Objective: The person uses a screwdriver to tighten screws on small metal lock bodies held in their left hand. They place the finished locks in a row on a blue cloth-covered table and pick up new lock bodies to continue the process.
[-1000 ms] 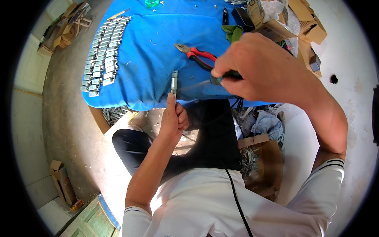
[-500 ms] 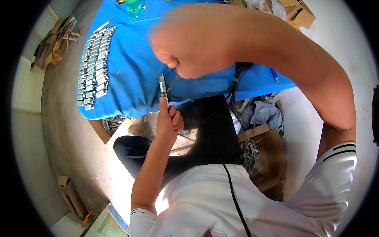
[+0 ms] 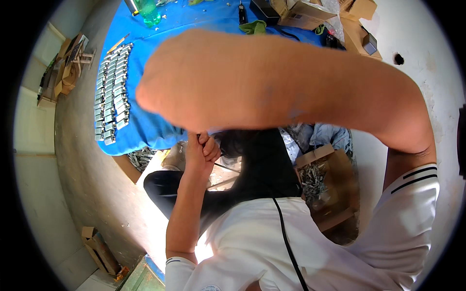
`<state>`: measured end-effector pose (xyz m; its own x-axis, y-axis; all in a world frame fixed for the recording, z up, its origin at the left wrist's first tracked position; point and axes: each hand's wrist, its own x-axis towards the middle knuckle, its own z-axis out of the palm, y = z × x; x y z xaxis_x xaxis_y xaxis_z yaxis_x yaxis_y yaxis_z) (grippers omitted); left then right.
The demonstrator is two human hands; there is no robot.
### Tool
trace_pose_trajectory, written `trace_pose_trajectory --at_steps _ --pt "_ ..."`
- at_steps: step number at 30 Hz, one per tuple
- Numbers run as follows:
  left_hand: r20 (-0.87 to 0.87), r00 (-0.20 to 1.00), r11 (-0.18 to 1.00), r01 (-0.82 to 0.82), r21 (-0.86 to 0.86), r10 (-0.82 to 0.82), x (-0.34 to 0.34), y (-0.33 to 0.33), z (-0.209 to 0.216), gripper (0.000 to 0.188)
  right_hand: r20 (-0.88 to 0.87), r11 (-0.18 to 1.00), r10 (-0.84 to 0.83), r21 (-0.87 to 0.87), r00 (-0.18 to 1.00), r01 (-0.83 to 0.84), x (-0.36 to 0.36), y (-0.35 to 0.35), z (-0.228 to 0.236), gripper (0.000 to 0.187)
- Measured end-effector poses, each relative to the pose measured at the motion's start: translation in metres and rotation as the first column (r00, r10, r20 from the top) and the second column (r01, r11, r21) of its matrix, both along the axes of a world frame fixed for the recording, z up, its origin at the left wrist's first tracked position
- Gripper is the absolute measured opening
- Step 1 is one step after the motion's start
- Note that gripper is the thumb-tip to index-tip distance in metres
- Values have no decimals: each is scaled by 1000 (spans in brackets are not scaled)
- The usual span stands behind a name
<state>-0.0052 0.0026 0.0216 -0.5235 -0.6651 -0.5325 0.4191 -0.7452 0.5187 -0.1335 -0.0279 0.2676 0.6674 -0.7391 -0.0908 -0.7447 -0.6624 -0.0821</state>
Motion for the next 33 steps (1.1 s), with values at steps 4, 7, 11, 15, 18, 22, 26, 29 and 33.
trace_pose_trajectory --at_steps 4,7,11,15,18,22,26,29,33 --pt "0 1000 1000 -15 -23 15 3 -1 0 53 65 998 -21 -59 998 25 -12 -3 -8 8" --pt "-28 1000 1000 8 -17 -8 3 0 -3 53 -9 993 -117 28 993 118 -36 -15 -12 6" --pt "3 1000 1000 14 -3 -14 4 -1 -4 53 -56 998 -55 -10 997 54 -51 -22 -30 6" --pt "54 999 1000 9 -20 -8 4 0 -3 53 -36 997 4 -73 999 -7 -50 -17 -35 7" --pt "30 999 999 -29 -44 31 5 1 -7 54 -14 995 41 -85 999 -42 -42 -12 -31 7" --pt "47 998 998 -39 -44 41 15 8 -6 49 -23 985 135 -108 991 -137 -16 4 -23 9" --pt "-2 991 979 -136 -150 137 7 8 -16 38 -139 980 114 -144 984 -134 -1 35 3 10" --pt "-31 965 939 -259 -228 259 40 13 -29 33 -178 956 211 -170 961 -241 22 36 0 11" --pt "-73 951 912 -309 -270 301 53 14 -31 32 -259 930 238 -218 936 -297 34 54 -2 12"
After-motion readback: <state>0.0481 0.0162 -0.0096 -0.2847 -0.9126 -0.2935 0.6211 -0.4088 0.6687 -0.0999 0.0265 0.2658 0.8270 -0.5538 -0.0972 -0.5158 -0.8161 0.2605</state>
